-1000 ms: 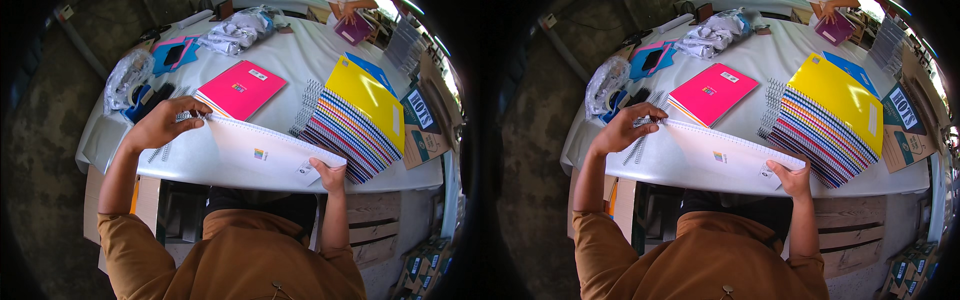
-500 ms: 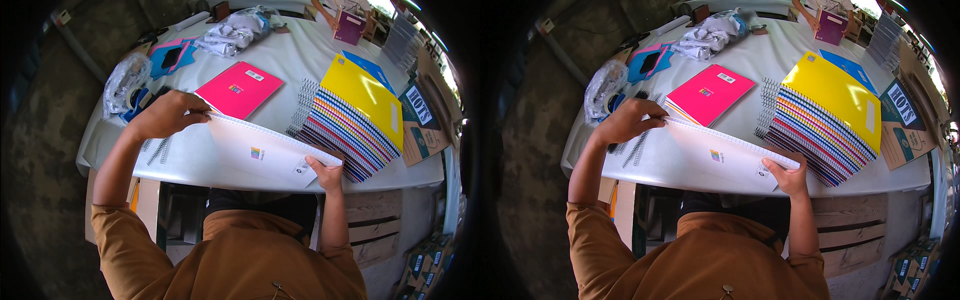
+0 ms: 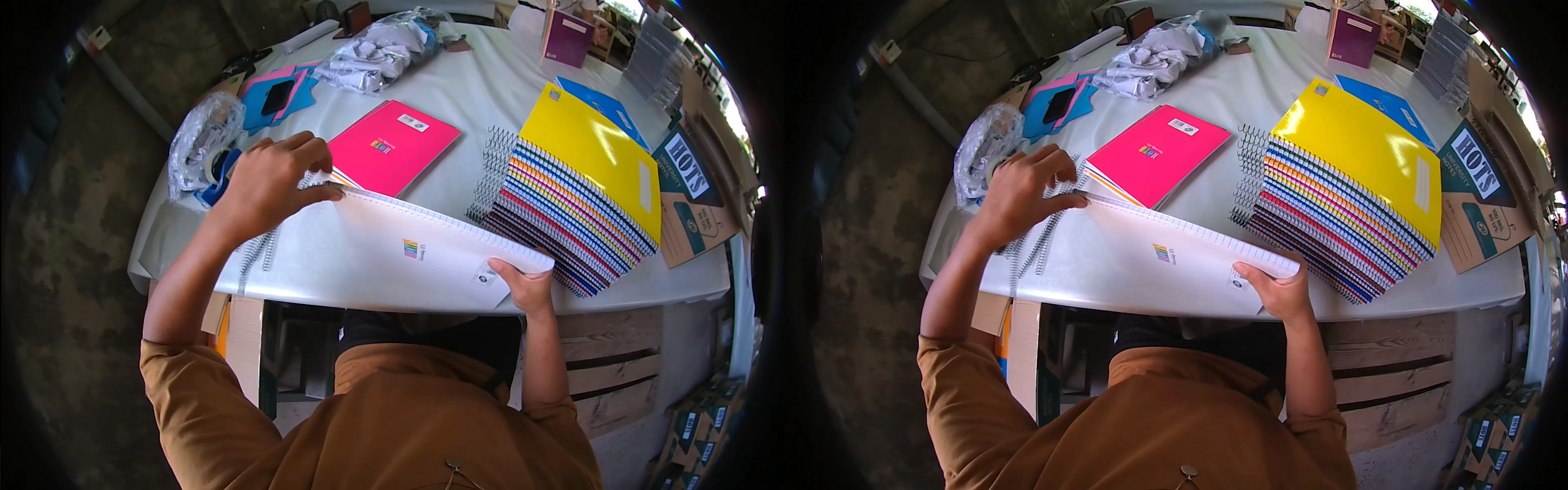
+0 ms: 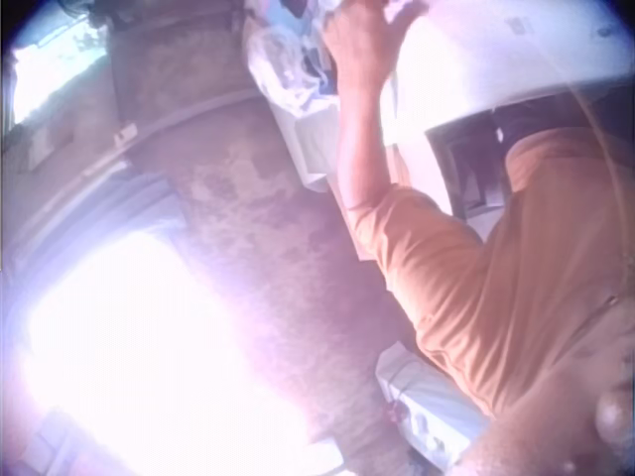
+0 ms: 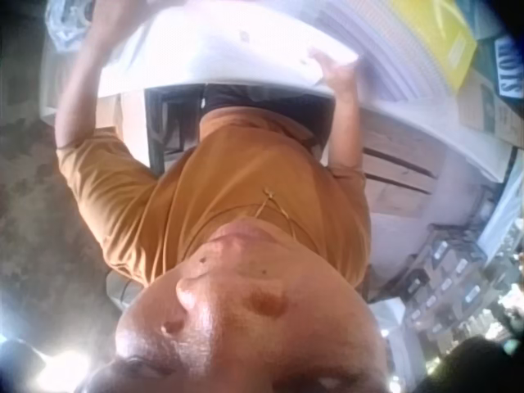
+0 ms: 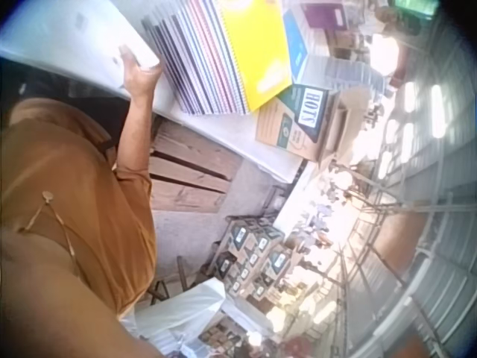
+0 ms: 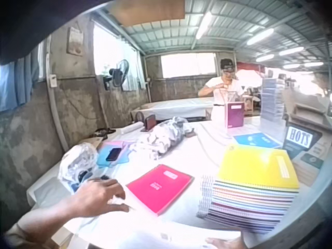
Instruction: The person inserts a spiral binding into pre-punched holes of several different colored notebooks by hand. The person flips through the pages and places each finished notebook onto a stack.
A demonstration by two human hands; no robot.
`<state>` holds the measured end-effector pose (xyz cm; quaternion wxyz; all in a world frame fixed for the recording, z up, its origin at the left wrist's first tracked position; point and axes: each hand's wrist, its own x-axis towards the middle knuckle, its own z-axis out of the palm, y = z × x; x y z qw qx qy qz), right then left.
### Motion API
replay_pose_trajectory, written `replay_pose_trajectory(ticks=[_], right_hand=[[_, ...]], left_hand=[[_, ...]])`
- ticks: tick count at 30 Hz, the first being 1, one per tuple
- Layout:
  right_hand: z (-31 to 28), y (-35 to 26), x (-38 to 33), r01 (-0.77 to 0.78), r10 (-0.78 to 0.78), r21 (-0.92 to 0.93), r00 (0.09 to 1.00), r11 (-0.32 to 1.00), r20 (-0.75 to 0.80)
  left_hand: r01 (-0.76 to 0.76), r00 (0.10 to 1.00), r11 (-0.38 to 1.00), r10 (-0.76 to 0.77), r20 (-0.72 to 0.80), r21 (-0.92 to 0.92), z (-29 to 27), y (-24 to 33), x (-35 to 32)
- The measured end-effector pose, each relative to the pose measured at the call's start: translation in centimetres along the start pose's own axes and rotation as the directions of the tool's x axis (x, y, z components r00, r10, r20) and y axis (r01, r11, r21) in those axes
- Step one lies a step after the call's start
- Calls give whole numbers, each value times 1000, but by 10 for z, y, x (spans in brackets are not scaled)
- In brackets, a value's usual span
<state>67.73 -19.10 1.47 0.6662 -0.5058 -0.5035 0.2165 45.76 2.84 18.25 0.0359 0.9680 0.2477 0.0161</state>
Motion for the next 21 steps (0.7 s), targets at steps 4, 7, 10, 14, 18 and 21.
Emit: replay_pose_trajectory(ticks=[4,7,10,14,18,21], right_hand=[[0,8,-5,-70,73,63,996,996,-53],[-2,6,-4,-17,17,0,1000,1000,-4],[2,3,-6,-39,40,42,999,998,-15],[3,11,-10,-76,77,25,996,997,-41],[5,-1,-4,72,-71,-135,997,988,9],[7,-9,0,192,-177,-198,980,961,90]], left_hand=[[-227,973,973,226,-35,-41,8,-23,-2],[-11,1000,986,11,0,-167,5,-11,1],[-251,927,968,248,-280,25,18,-15,-1],[-62,975,998,67,213,-27,-2,-9,-4],[-233,919,938,299,-258,256,9,-3,-7],[-220,965,963,238,-111,156,14,-9,-4]])
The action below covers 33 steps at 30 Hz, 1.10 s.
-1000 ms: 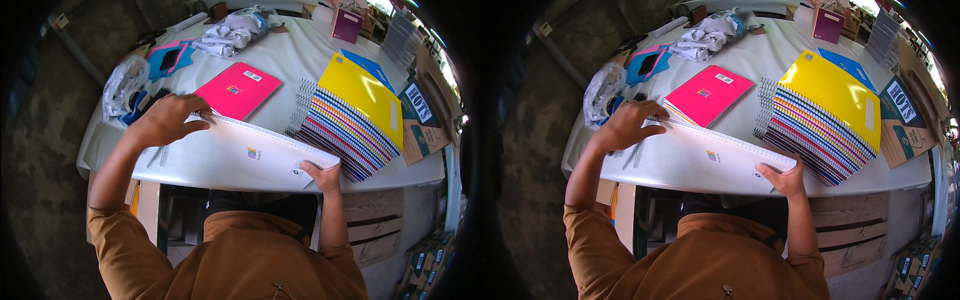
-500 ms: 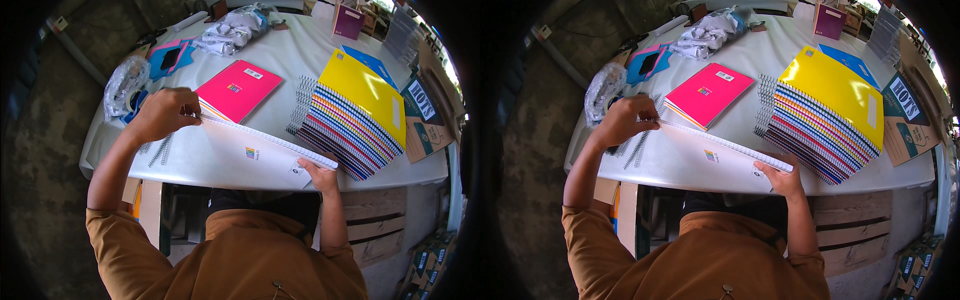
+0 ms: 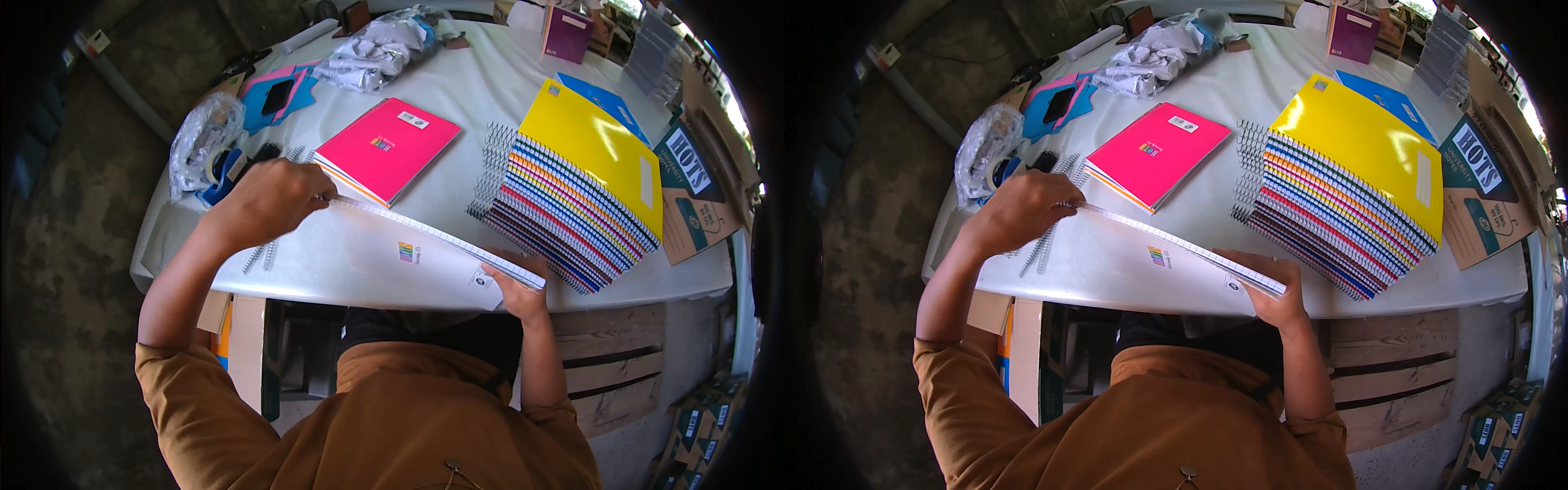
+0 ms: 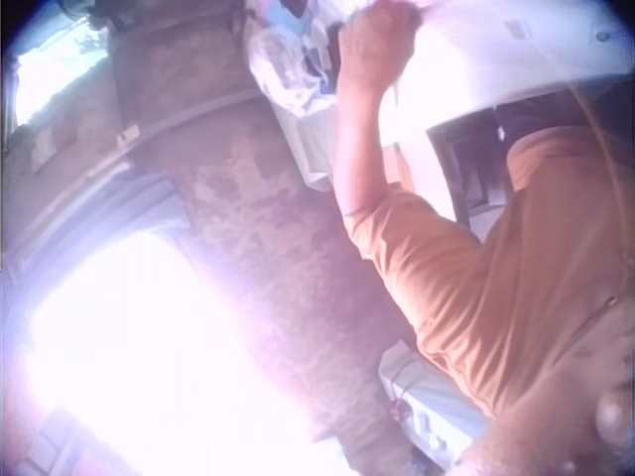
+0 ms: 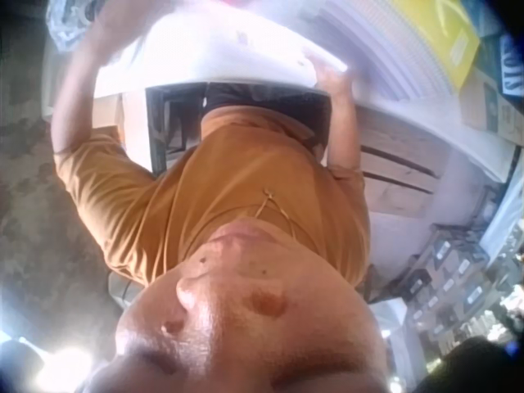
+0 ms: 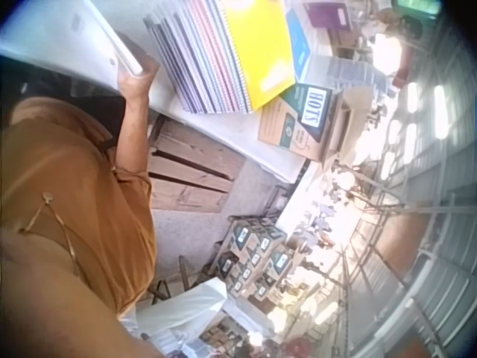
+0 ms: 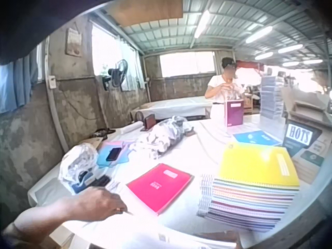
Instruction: The person inserts a spiral binding into pre-punched holes of several different colored notebooks by hand. The person flips through the pages and places each finished notebook onto a stack.
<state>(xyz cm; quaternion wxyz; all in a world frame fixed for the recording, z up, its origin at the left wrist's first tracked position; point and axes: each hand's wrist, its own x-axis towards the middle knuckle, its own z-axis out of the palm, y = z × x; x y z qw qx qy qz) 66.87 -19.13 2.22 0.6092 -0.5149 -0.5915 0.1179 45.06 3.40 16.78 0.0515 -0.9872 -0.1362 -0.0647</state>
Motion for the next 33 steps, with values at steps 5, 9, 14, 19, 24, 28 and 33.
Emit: replay_pose_trajectory(ticks=[5,9,14,19,24,28,33], right_hand=[[-5,-1,-2,16,-14,-102,1000,995,24],[-4,0,-1,35,-31,-134,999,990,32],[-4,5,-8,90,-86,-221,996,971,28],[6,6,-12,92,-101,-146,994,985,-51],[5,0,-11,208,-220,-155,973,966,-65],[15,-5,-12,194,-201,-154,979,969,-25],[16,9,-21,194,-212,-189,974,963,-82]], left_hand=[[-105,967,992,117,-227,65,6,10,0],[9,999,1000,-8,37,-19,-2,9,0],[-223,970,975,223,-93,11,13,0,-8],[72,846,978,44,-531,197,24,16,-4],[-108,813,961,233,-534,254,145,16,-35],[-21,482,950,283,-830,312,106,-10,-19],[-55,867,973,159,-473,225,204,25,-50]])
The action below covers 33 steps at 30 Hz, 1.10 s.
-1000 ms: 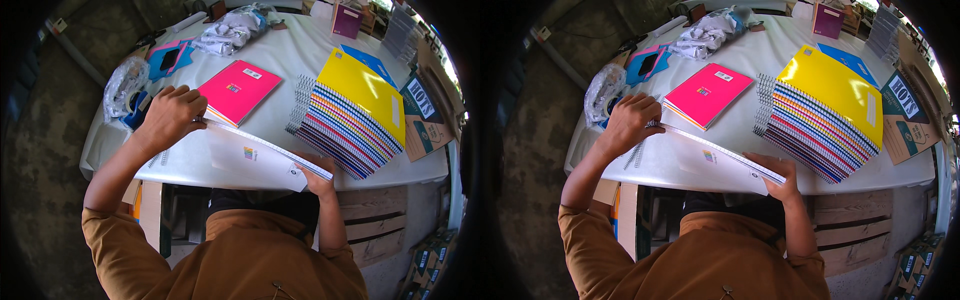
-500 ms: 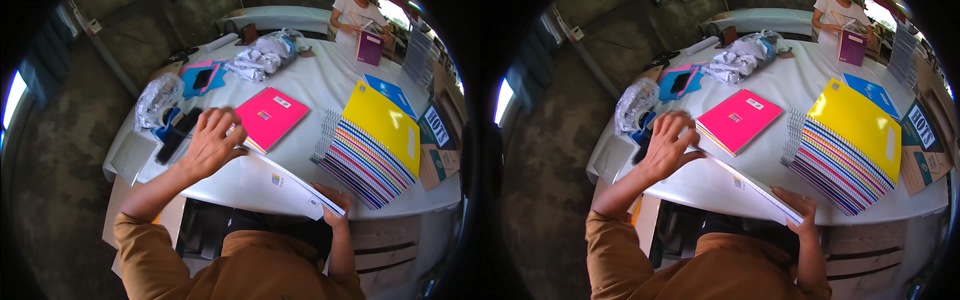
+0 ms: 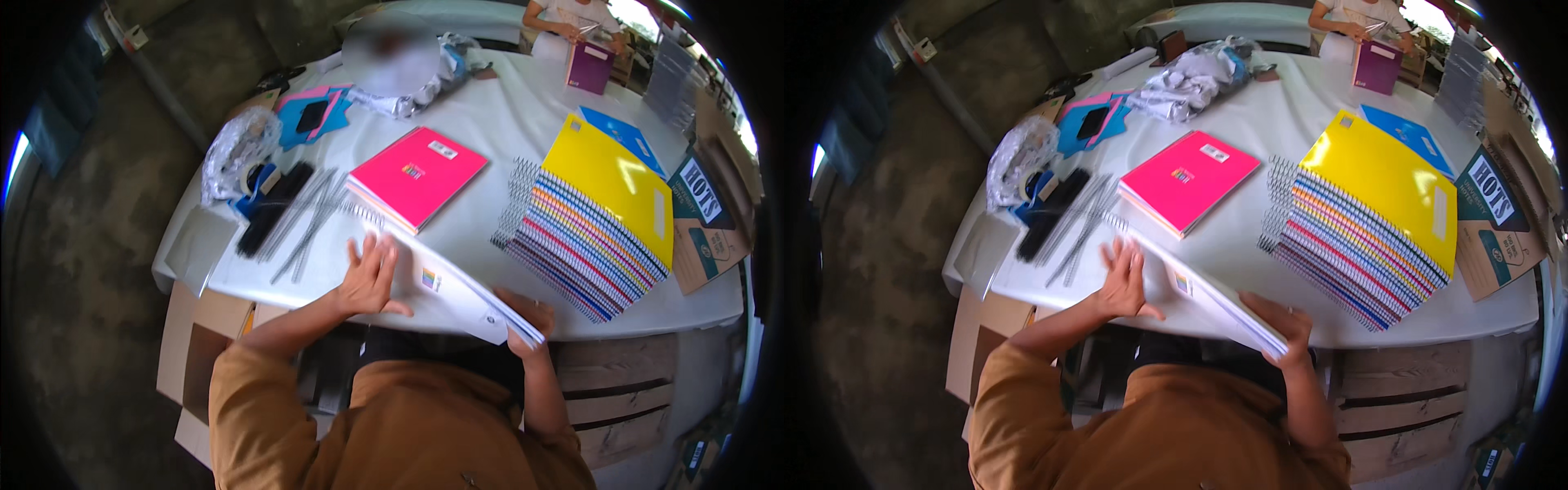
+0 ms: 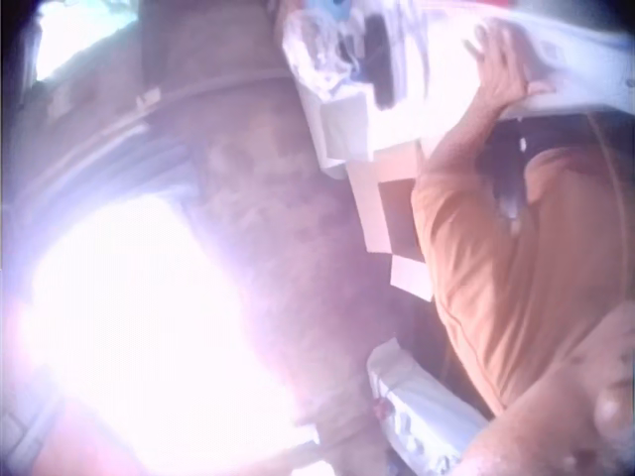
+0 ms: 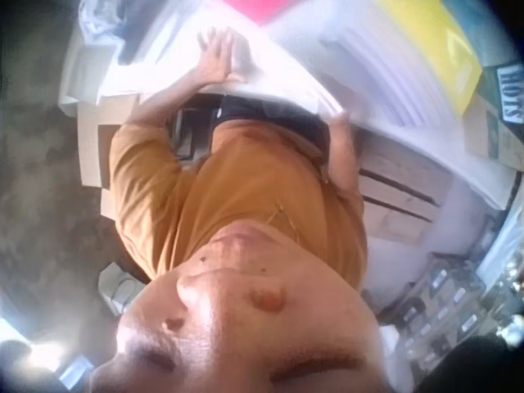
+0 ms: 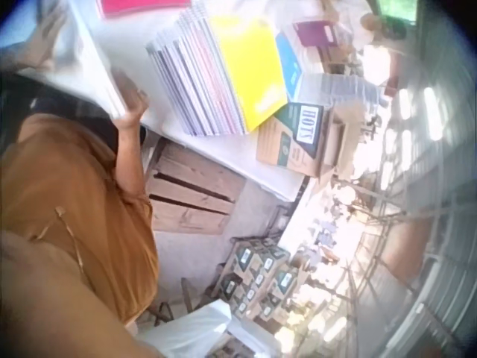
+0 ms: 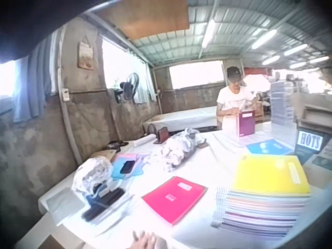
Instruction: The person inserts a spiral binding into pre-punched holes of several different colored notebooks by hand. The person flips through the pages and places each finished notebook onto a stack.
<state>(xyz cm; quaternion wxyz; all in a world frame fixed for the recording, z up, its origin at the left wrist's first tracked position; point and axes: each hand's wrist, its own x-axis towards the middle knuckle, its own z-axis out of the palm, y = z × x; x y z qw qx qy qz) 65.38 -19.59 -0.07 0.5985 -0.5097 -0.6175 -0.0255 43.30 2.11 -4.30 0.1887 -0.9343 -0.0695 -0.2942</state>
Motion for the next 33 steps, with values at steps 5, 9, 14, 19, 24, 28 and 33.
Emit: replay_pose_trajectory(ticks=[5,9,14,19,24,28,33], right_hand=[[5,-13,9,92,-99,90,991,992,86],[0,-4,3,62,-62,-2,997,998,52],[12,-16,4,53,-58,74,996,996,74],[3,-9,10,127,-128,59,991,990,26],[7,-18,10,106,-103,-15,986,994,129],[6,-13,9,127,-125,-15,990,992,70],[12,-18,11,103,-96,-71,991,992,96]], left_hand=[[92,703,987,-158,-694,-132,2,-84,51],[-73,995,997,74,67,-20,8,9,-14],[-72,881,978,-30,-472,-197,-11,-6,39],[-282,826,959,226,-516,-31,-34,1,56],[4,902,931,-161,-400,-366,-6,4,49],[-405,855,893,295,-427,-194,-29,12,49],[-100,733,854,-284,-619,-510,6,11,65]])
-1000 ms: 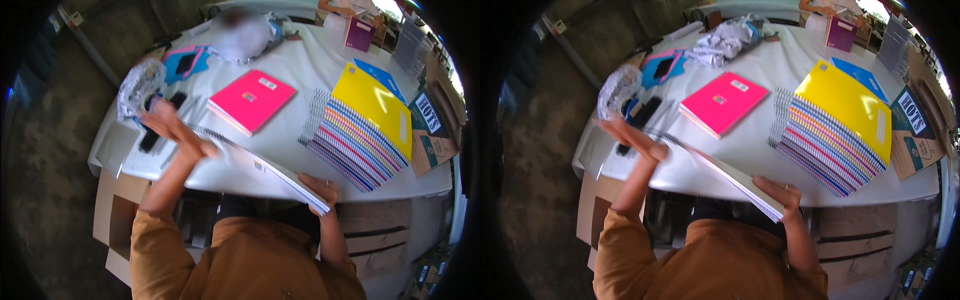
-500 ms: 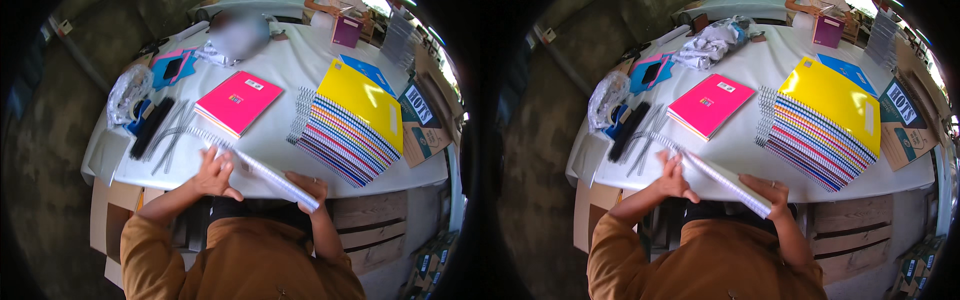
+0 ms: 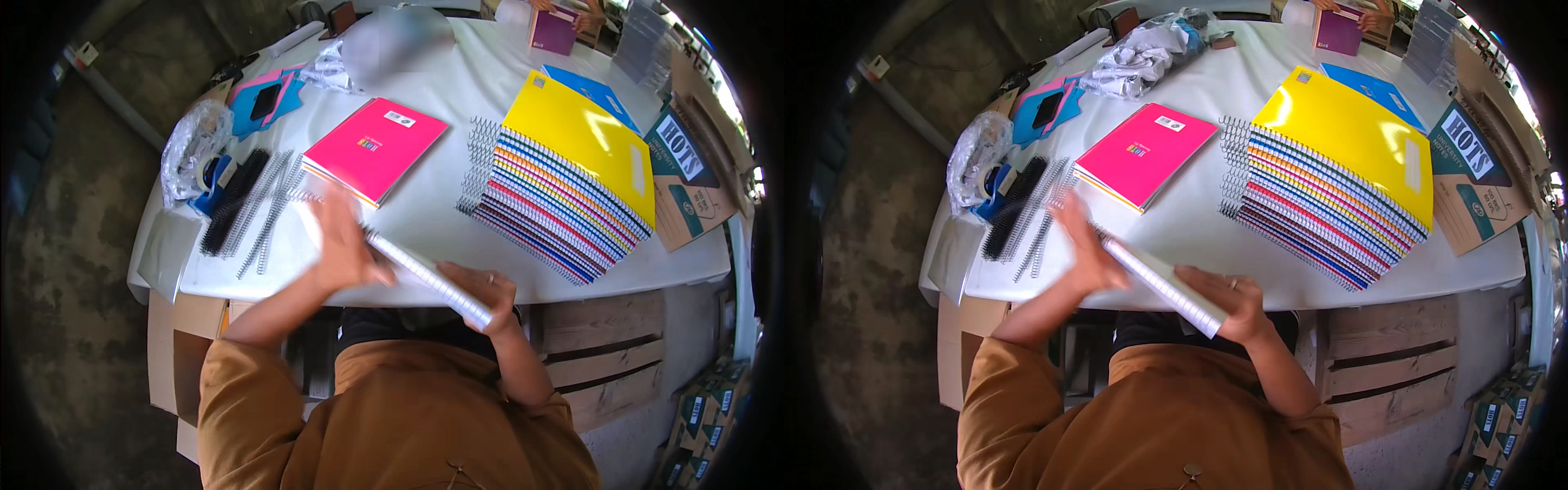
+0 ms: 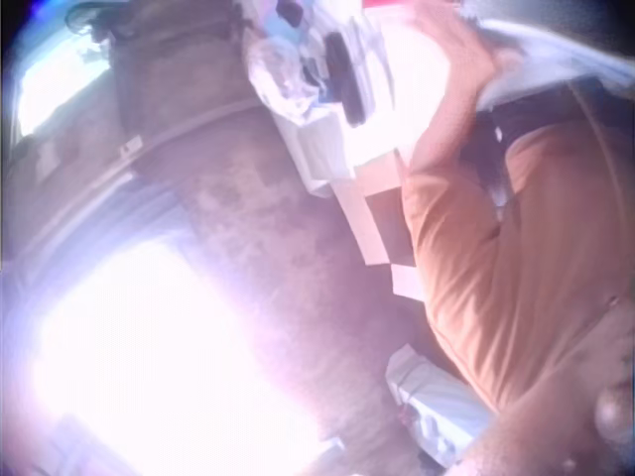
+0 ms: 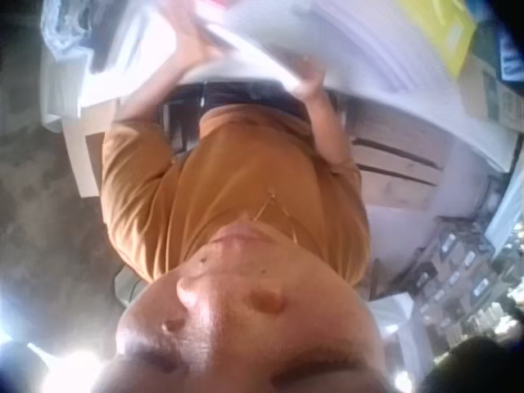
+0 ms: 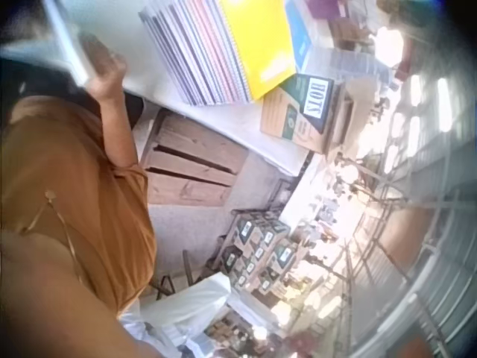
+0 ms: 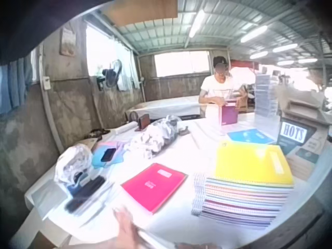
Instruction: The person inserts a spiral binding into pre-punched holes of several different colored notebooks by hand. The person flips through the pages and places each finished notebook onto a stack.
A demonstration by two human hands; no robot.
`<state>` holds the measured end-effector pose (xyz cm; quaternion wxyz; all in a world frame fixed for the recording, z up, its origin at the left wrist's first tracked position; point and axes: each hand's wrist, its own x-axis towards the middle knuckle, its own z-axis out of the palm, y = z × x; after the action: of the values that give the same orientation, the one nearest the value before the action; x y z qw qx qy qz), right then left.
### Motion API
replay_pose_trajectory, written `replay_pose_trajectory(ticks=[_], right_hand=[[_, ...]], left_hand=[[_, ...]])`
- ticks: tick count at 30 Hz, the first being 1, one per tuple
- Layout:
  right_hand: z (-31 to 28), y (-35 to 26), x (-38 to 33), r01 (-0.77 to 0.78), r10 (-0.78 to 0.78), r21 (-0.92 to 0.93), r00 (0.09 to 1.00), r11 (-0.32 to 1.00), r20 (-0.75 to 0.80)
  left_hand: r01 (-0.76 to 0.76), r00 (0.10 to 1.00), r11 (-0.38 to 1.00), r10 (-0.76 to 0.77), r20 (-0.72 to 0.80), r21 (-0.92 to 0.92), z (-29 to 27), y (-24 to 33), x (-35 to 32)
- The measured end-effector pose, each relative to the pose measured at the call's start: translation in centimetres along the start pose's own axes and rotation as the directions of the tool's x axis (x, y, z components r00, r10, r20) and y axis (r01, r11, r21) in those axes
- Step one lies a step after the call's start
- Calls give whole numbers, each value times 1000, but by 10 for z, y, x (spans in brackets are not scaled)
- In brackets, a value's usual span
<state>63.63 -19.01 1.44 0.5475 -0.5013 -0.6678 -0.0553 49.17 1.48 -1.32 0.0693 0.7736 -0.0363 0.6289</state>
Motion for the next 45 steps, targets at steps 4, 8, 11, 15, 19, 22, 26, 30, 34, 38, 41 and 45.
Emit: replay_pose_trajectory(ticks=[4,8,11,15,19,22,26,30,34,38,41,45], right_hand=[[1,2,-1,36,-36,-3,998,999,-53],[6,-8,4,-7,7,70,1000,997,11],[7,9,-1,34,-31,33,996,999,-79],[11,-2,-1,-48,49,49,999,998,-17],[12,10,0,-75,86,91,988,993,-125],[12,2,0,-70,71,16,995,997,-68],[22,4,0,-96,101,100,994,990,-43],[20,8,3,-78,88,100,991,992,-104],[25,-2,9,-15,15,-8,1000,1000,-5],[19,14,9,12,1,107,993,994,-122],[30,6,9,43,-41,42,998,998,-42],[27,2,12,-128,156,235,982,963,-106]], left_hand=[[-451,892,828,426,148,333,-10,38,24],[-155,968,959,100,232,236,-7,35,17],[-384,871,919,331,363,84,-11,50,11],[-324,945,847,271,182,421,-2,28,41],[-136,950,991,125,288,18,2,44,22],[-338,928,941,331,171,8,-1,52,37],[-72,912,997,53,407,31,12,55,-6],[-472,838,879,425,342,65,7,54,-11],[-317,902,947,282,326,58,21,60,-14],[-188,910,978,208,360,-93,25,71,5],[-67,915,998,61,398,2,25,80,4],[-214,922,976,190,338,36,42,82,6]])
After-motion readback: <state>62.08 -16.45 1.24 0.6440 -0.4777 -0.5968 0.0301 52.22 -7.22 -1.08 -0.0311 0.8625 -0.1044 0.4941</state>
